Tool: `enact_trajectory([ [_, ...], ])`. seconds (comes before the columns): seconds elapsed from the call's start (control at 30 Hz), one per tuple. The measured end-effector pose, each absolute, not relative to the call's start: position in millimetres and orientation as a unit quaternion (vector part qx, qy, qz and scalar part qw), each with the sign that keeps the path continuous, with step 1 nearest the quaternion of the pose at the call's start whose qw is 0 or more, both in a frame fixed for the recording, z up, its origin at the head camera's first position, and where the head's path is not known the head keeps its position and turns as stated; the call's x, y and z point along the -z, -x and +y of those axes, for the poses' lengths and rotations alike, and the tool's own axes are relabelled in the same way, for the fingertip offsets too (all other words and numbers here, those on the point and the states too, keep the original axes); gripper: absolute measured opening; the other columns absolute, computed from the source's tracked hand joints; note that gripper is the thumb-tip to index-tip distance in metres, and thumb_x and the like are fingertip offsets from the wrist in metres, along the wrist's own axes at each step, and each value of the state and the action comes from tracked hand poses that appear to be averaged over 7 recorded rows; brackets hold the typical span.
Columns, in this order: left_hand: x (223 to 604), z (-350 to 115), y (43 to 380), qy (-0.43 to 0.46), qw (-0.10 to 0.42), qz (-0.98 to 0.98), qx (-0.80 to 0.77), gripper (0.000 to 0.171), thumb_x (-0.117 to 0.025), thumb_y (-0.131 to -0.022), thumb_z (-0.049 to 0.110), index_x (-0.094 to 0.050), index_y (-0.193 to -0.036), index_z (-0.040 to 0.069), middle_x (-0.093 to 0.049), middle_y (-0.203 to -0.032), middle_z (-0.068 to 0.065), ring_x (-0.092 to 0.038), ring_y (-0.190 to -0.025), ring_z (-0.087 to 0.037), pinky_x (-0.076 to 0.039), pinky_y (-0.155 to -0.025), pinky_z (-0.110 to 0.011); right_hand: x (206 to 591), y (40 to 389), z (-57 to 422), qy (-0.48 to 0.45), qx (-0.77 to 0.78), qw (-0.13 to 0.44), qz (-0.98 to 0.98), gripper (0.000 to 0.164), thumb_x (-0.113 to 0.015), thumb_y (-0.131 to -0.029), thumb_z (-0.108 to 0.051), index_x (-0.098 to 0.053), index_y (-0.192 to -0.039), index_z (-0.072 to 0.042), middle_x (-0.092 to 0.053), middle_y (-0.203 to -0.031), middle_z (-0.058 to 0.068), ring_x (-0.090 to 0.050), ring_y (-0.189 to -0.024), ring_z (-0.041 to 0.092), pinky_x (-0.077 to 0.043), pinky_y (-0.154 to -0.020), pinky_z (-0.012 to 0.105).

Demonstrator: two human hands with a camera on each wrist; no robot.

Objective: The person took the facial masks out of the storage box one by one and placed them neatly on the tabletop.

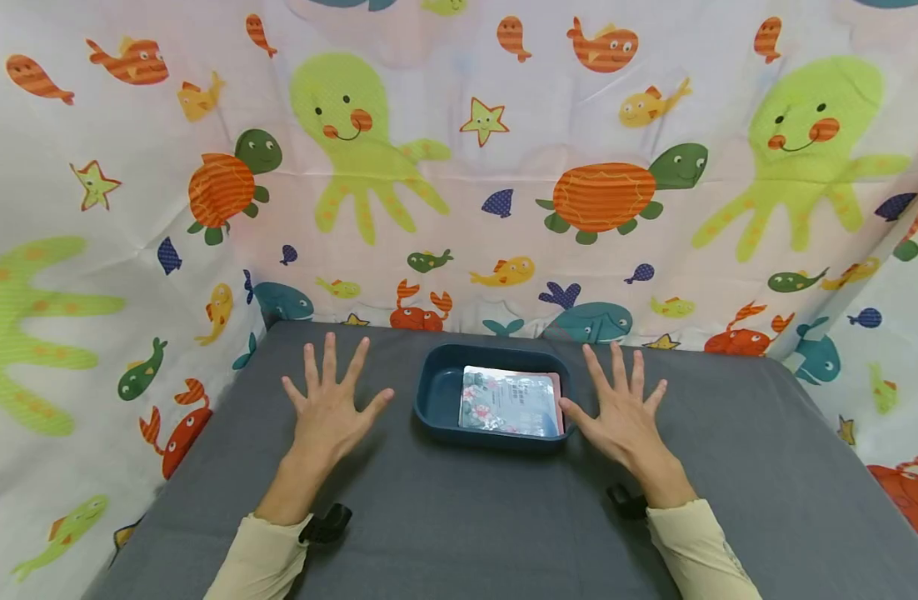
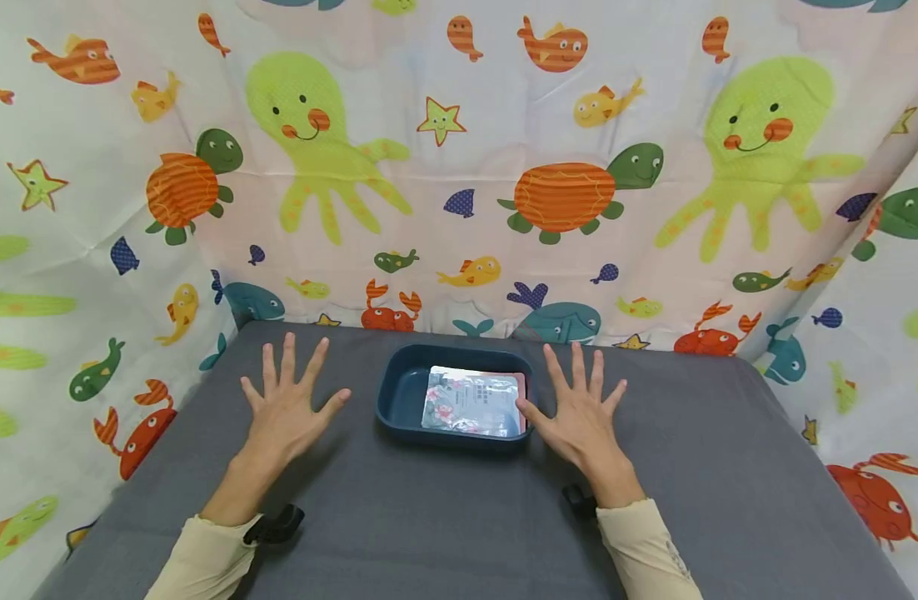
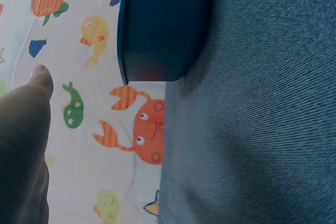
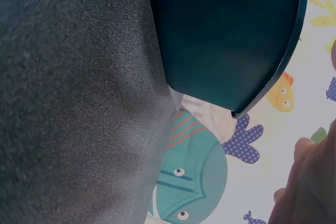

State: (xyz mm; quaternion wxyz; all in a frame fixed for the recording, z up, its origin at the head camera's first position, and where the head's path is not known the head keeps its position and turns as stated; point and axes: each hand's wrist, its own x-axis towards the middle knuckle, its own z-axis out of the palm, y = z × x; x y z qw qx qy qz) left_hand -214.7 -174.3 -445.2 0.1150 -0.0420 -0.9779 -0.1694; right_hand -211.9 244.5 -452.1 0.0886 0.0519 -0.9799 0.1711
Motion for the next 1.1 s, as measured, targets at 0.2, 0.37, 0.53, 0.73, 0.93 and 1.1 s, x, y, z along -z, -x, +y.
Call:
enact_trajectory([
  [0.2,444,-171,215,0.048,0.120,-0.976,0.177,0.089,-0.048,-0.092,0.074,-0.010,-0.163,0.037,0.004,-0.172,-0.016,0.010,-0.155,-0.050,0.004,-0.109,-0.085,447,213,244,-0.058,-0.174,0.094,-0.978,0.094,-0.050,-0.091,-0.071,-0.005,-0.164,-0.031,0.007,-0.171,0.018,0.016,-0.154,0.051,0.011,-0.107,0.085],
  [0.37,442,-171,212,0.043,0.119,-0.975,0.180,0.090,-0.048,-0.091,0.074,-0.008,-0.163,0.037,0.007,-0.172,-0.015,0.012,-0.155,-0.049,0.004,-0.109,-0.085,445,212,246,-0.056,-0.174,0.088,-0.979,0.092,-0.050,-0.093,-0.069,-0.006,-0.164,-0.030,0.007,-0.171,0.018,0.015,-0.154,0.051,0.010,-0.108,0.084],
  [0.53,440,-171,213,0.045,0.125,-0.973,0.189,0.091,-0.048,-0.091,0.075,-0.008,-0.163,0.036,0.005,-0.172,-0.016,0.013,-0.155,-0.048,0.003,-0.110,-0.084,440,213,247,-0.054,-0.180,0.061,-0.980,0.091,-0.047,-0.094,-0.069,-0.005,-0.164,-0.030,0.007,-0.171,0.019,0.015,-0.154,0.050,0.007,-0.110,0.083],
  [0.73,437,-170,217,0.047,0.126,-0.971,0.199,0.091,-0.049,-0.092,0.072,-0.006,-0.164,0.035,0.005,-0.171,-0.017,0.012,-0.156,-0.046,0.001,-0.112,-0.082,433,219,244,-0.067,-0.214,0.030,-0.974,0.089,-0.044,-0.096,-0.069,-0.004,-0.164,-0.028,0.006,-0.170,0.021,0.014,-0.155,0.049,0.005,-0.114,0.080],
  [0.93,441,-174,216,0.054,0.114,-0.976,0.179,0.092,-0.053,-0.092,0.068,-0.007,-0.164,0.033,0.002,-0.171,-0.018,0.004,-0.156,-0.047,-0.005,-0.118,-0.076,438,218,249,-0.091,-0.288,-0.019,-0.953,0.084,-0.045,-0.101,-0.058,-0.006,-0.165,-0.020,-0.001,-0.168,0.028,0.004,-0.152,0.057,-0.007,-0.113,0.081],
  [1.1,447,-182,221,0.070,0.114,-0.976,0.174,0.091,-0.055,-0.093,0.065,-0.009,-0.164,0.032,-0.002,-0.171,-0.020,-0.004,-0.155,-0.049,-0.014,-0.119,-0.073,443,222,255,-0.121,-0.330,-0.023,-0.936,0.083,-0.051,-0.102,-0.048,-0.010,-0.163,-0.009,-0.010,-0.167,0.030,-0.008,-0.152,0.057,-0.011,-0.115,0.078],
])
